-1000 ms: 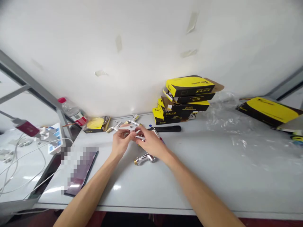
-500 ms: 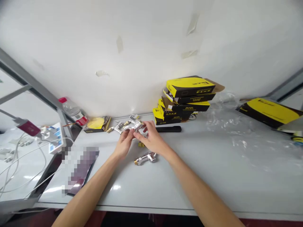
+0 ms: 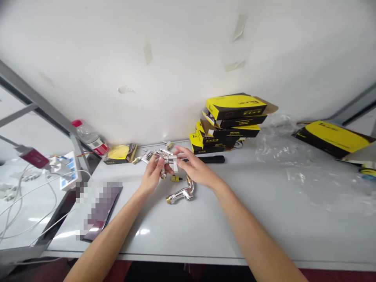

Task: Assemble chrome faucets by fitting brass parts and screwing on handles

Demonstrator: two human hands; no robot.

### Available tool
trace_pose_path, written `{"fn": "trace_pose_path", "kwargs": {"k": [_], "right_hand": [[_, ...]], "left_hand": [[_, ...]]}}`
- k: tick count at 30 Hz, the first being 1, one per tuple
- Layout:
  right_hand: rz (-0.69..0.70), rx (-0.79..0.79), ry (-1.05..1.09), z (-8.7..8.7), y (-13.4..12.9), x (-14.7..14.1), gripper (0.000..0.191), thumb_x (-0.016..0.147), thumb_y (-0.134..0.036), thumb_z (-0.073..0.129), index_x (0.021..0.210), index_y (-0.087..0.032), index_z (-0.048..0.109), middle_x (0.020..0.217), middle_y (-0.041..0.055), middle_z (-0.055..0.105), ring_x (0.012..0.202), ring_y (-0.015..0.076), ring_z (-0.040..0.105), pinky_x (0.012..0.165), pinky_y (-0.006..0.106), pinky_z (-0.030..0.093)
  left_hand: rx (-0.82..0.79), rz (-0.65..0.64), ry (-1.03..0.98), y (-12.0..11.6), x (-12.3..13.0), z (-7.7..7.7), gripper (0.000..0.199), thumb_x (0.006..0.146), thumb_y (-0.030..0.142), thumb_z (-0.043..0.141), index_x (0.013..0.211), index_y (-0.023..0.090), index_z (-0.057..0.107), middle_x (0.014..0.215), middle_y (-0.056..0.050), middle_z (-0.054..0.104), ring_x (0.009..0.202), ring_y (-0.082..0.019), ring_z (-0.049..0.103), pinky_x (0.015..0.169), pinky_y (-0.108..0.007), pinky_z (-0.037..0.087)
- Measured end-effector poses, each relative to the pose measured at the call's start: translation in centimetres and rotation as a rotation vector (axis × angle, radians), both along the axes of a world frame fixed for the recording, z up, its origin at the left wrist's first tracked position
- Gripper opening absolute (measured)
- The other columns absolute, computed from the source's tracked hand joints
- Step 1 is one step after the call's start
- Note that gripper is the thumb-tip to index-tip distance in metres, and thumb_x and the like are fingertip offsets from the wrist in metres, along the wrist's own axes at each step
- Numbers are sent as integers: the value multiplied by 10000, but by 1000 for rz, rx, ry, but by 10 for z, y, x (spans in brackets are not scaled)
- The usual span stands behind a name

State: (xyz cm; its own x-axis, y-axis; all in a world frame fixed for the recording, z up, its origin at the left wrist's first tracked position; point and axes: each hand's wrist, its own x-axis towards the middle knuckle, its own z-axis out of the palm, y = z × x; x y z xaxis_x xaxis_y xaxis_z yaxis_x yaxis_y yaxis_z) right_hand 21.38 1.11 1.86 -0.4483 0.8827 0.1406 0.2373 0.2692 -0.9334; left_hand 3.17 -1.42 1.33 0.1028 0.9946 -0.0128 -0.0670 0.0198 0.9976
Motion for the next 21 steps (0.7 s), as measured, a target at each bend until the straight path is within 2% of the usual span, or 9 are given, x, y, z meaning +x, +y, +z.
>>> {"fn": "trace_pose_path", "kwargs": {"k": [2, 4, 7, 10, 11, 13, 15, 19, 21], "right_hand": [[-2, -133, -52, -2, 0, -2, 456, 953, -553, 383, 1086, -199, 637, 945, 55, 655, 773, 156, 602, 714, 289, 509], [31, -165, -94, -5, 1, -5, 448, 945, -562, 398, 972, -180, 631, 826, 41, 649, 713, 158, 588, 694, 299, 499], [-37, 68, -108, -8, 3, -7, 264, 919, -401, 480, 1011, -199, 622, 971, 67, 647, 894, 198, 595, 849, 362, 498], [-200, 295, -115, -8, 5, -3, 326, 861, -356, 543, 1150, -227, 622, 1220, 112, 537, 1170, 245, 506, 1025, 418, 433], [-260, 273, -110, -8, 6, -2, 396, 850, -397, 567, 1207, -230, 601, 1229, 116, 521, 1172, 247, 506, 1018, 412, 441], [-313, 108, -97, -6, 6, -1, 481, 874, -532, 532, 1227, -211, 586, 1083, 102, 579, 1022, 230, 571, 921, 389, 488], [-263, -26, -76, -4, 5, -3, 524, 909, -641, 422, 1074, -198, 648, 912, 75, 624, 911, 220, 593, 877, 380, 492], [-129, -27, 225, 5, 2, -5, 589, 925, -680, 361, 774, -209, 681, 931, 69, 685, 1112, 224, 577, 1011, 352, 433], [-58, -123, 447, 7, 2, -3, 652, 945, -679, 283, 657, -200, 618, 719, 58, 652, 904, 195, 638, 884, 330, 493]], "left_hand": [[84, -5, 58, -1, 0, 0, 347, 910, 556, 530, 985, 218, 508, 665, -4, 618, 633, -146, 622, 555, -237, 395], [69, -8, 52, -1, 1, -1, 352, 912, 565, 520, 961, 217, 498, 648, 5, 605, 590, -138, 606, 541, -238, 382], [-90, -22, -44, -2, 2, -3, 400, 900, 607, 503, 892, 207, 486, 670, 12, 592, 490, -114, 560, 476, -229, 316], [-154, -34, -104, -2, 2, -4, 406, 901, 615, 492, 896, 209, 479, 702, 11, 599, 512, -120, 577, 479, -226, 325], [-129, -22, -89, -2, 3, -4, 399, 896, 612, 506, 922, 215, 477, 705, 11, 604, 549, -130, 597, 491, -225, 341], [-66, 4, -34, -1, 3, -4, 403, 882, 615, 532, 965, 225, 471, 705, 6, 614, 619, -148, 630, 513, -224, 365], [-48, 11, -11, -1, 2, -4, 420, 871, 626, 541, 978, 226, 470, 716, -2, 619, 653, -160, 646, 530, -229, 383], [-84, 78, -45, 2, 0, -5, 422, 864, 629, 548, 962, 228, 458, 767, -4, 621, 618, -152, 642, 540, -239, 402], [-108, 123, -37, 4, -2, -5, 420, 861, 626, 553, 953, 229, 454, 778, -4, 618, 610, -148, 643, 527, -232, 392]]}}
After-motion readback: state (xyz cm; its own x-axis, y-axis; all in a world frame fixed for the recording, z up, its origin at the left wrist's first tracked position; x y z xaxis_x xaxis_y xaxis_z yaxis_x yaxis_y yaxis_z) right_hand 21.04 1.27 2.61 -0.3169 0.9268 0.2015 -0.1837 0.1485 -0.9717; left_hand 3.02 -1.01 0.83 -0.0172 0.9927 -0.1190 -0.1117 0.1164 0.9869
